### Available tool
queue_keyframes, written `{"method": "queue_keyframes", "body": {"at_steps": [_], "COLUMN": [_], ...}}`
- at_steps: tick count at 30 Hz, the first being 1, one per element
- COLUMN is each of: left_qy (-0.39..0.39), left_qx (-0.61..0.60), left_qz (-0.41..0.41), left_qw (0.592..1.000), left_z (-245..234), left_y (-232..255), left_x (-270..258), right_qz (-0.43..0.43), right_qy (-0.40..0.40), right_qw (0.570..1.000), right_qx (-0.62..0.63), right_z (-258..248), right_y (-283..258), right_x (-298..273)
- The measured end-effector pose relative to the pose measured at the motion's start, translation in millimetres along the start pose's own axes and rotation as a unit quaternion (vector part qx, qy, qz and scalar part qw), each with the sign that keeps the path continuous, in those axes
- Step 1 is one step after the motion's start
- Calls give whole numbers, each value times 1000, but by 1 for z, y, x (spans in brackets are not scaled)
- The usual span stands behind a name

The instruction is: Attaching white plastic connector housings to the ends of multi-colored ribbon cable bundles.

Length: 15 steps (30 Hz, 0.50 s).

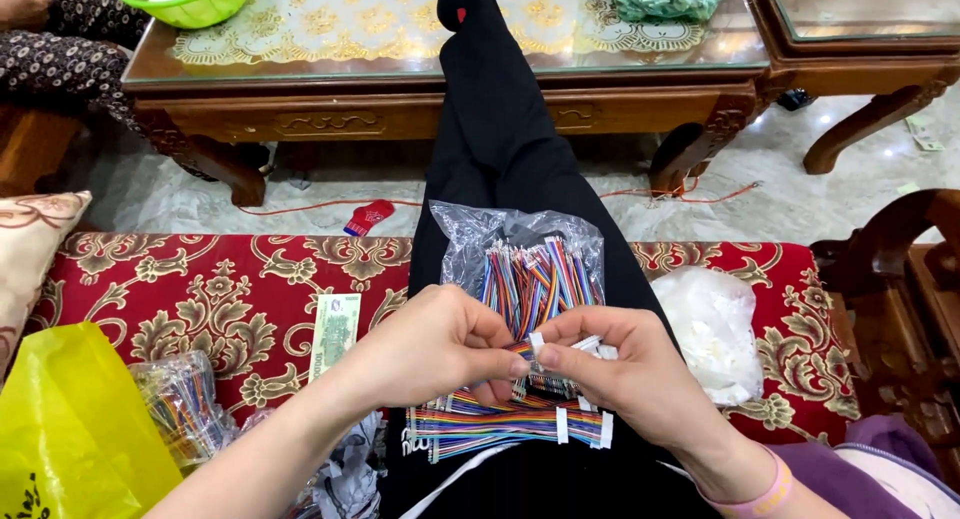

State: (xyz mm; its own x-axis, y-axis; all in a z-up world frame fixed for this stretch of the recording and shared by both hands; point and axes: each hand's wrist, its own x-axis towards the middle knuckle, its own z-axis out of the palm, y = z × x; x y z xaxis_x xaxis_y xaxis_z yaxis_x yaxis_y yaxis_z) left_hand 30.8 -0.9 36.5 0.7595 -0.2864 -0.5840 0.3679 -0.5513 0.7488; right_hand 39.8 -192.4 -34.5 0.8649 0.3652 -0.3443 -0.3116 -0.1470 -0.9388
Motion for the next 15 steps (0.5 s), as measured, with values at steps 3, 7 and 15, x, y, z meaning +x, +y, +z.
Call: {"method": "queue_keyframes", "body": {"at_steps": [3,7,15], "left_qy": [20,33,8], "left_qx": [-1,-23,88], "left_qz": [10,30,25], "left_qw": [1000,999,996], "left_z": [5,8,2], "left_y": [-3,-10,-2], "left_x": [4,7,-1], "right_qz": [-22,-30,-131], "right_qy": [5,1,15], "right_qw": [999,991,988], "right_qx": [38,128,-80], "right_z": [4,2,7], "right_y": [13,19,7], "right_x": [5,8,-4]}}
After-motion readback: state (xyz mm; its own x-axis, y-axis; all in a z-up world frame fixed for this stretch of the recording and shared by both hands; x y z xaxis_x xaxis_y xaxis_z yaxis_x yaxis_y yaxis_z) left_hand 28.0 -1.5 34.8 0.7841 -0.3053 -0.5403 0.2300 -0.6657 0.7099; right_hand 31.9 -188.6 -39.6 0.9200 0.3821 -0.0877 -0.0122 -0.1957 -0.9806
